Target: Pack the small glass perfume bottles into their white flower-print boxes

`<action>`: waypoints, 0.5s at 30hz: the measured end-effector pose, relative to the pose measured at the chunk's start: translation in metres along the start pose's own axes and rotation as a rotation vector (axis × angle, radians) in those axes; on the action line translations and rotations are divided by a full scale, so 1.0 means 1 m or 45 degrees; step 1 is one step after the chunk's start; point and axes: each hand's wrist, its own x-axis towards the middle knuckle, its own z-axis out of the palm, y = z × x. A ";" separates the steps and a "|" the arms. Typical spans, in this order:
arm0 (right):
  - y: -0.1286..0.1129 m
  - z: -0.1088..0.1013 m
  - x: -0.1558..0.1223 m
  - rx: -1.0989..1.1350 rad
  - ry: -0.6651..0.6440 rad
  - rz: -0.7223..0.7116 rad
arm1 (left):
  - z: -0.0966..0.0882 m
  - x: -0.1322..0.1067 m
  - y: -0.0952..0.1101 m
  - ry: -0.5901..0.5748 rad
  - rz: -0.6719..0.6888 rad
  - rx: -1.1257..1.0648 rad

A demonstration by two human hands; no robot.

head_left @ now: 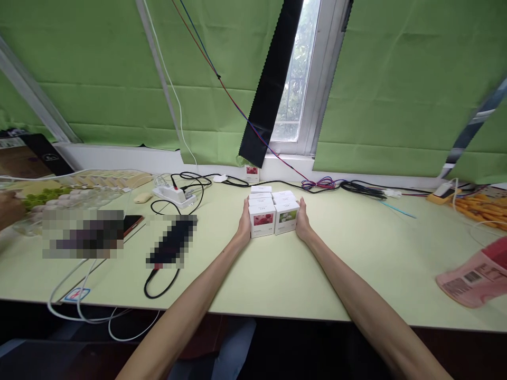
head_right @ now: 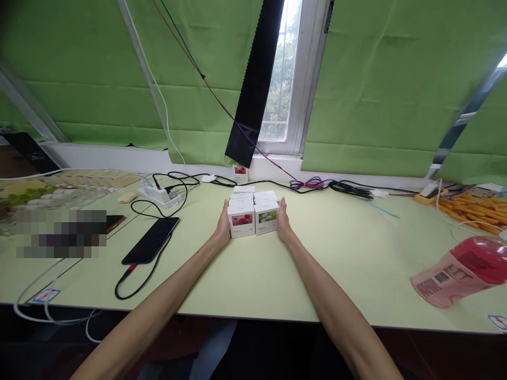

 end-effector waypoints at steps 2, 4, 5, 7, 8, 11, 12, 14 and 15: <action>0.001 0.003 -0.005 0.064 0.024 -0.023 | 0.000 0.002 0.001 -0.039 0.005 -0.008; 0.002 0.004 -0.009 0.102 0.044 -0.035 | -0.001 0.005 0.001 -0.086 0.023 -0.018; 0.002 0.004 -0.011 0.110 0.054 -0.038 | -0.001 0.006 0.002 -0.107 0.024 -0.015; 0.001 0.005 -0.013 0.112 0.079 -0.031 | -0.002 0.009 0.002 -0.134 0.007 0.007; 0.001 0.005 -0.014 0.113 0.088 -0.024 | -0.002 0.010 0.002 -0.141 -0.002 0.024; 0.001 0.007 -0.017 0.109 0.123 -0.031 | -0.004 0.012 0.002 -0.144 -0.031 0.085; 0.002 0.007 -0.017 0.103 0.141 -0.046 | -0.005 0.013 0.002 -0.142 -0.039 0.107; 0.004 0.007 -0.016 0.077 0.168 -0.082 | -0.006 0.015 0.001 -0.126 -0.044 0.143; 0.005 0.006 -0.016 0.050 0.169 -0.113 | -0.007 0.017 0.000 -0.119 -0.036 0.159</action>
